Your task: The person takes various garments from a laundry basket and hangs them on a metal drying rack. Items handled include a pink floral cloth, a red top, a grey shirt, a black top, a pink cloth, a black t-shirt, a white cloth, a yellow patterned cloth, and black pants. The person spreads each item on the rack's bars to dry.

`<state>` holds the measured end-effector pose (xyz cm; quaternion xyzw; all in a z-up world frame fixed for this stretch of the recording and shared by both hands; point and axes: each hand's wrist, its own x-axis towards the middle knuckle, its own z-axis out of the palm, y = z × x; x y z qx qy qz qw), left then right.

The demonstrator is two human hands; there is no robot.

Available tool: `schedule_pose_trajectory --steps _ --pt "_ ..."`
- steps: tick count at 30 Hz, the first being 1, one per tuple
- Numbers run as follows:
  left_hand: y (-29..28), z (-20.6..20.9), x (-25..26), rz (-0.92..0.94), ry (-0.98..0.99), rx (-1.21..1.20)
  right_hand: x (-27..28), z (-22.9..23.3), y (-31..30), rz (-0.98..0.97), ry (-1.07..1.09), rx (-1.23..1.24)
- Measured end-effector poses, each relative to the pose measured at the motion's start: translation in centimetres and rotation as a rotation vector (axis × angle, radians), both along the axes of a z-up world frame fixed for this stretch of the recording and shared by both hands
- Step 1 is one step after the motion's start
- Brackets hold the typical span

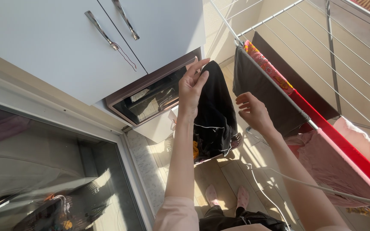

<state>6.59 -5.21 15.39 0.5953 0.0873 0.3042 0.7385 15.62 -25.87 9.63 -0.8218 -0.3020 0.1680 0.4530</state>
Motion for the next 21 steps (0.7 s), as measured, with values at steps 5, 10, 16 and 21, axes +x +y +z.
schedule_pose_trajectory --steps 5,10,16,21 --pt "-0.8 1.5 -0.6 -0.090 -0.081 -0.022 -2.0 0.5 0.0 0.342 0.411 0.087" --pt "-1.8 0.0 -1.3 -0.160 0.038 0.059 0.3 2.3 0.4 0.105 0.270 0.250" --pt "-5.5 -8.8 1.2 -0.115 0.422 0.545 2.4 6.4 0.6 0.054 0.204 0.276" --pt "-4.3 -10.6 1.3 0.187 0.578 0.974 3.6 8.1 -1.6 0.015 0.099 0.363"
